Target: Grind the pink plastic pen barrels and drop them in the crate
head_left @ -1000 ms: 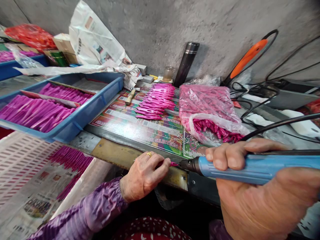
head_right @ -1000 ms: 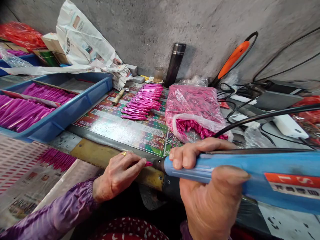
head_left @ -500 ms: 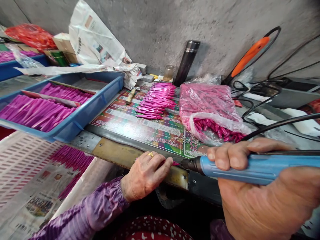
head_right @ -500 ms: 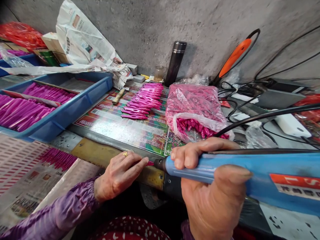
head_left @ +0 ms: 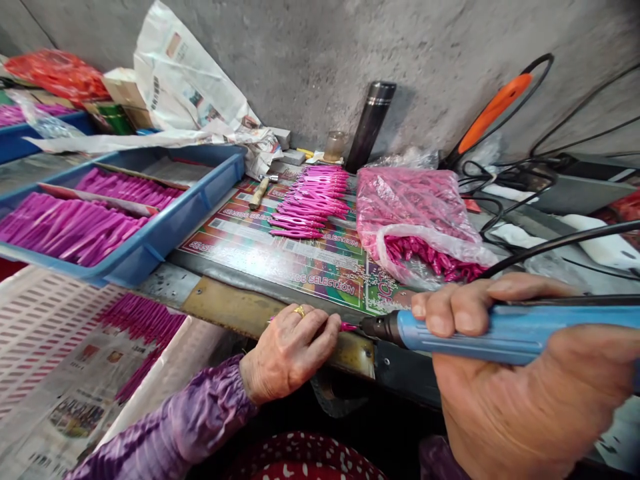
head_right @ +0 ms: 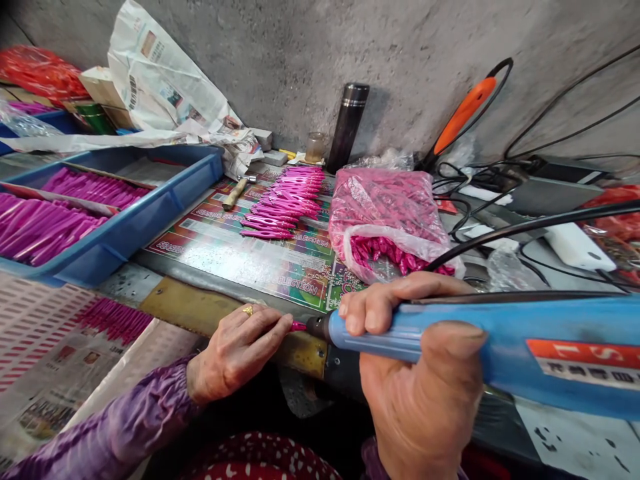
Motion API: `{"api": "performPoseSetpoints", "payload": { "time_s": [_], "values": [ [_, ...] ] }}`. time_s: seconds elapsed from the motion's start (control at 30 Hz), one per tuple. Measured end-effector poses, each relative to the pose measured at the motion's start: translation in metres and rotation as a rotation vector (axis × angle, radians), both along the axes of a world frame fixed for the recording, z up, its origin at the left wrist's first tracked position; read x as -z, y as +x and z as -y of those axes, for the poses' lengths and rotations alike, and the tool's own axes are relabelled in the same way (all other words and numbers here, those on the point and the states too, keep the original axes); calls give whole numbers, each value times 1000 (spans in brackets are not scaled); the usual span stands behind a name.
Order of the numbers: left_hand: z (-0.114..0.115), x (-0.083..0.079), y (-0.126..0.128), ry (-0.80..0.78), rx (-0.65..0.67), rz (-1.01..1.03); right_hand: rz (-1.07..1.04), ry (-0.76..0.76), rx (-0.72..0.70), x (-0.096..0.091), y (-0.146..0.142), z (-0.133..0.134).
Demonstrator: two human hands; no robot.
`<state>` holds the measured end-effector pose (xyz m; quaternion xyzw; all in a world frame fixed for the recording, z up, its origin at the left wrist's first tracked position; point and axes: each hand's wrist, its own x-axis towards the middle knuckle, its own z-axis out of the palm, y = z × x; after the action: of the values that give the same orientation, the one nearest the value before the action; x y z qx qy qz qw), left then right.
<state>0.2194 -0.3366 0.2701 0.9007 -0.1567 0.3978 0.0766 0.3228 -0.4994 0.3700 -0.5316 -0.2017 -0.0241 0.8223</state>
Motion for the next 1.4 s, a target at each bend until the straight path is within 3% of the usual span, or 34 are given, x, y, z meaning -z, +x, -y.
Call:
{"api": "performPoseSetpoints", "payload": {
  "time_s": [0.17, 0.63, 1.13, 1.4],
  "values": [
    [1, 1, 1, 50, -45, -29, -1, -8, 8, -1, -1, -1],
    [6, -2, 1, -15, -146, -177, 13, 24, -30, -3, -5, 6],
    [1, 7, 5, -93, -75, -39, 52, 91, -116, -3, -17, 14],
    [2, 6, 5, -30, -143, -89, 31, 112, -146, -1, -18, 17]
  ]
}}
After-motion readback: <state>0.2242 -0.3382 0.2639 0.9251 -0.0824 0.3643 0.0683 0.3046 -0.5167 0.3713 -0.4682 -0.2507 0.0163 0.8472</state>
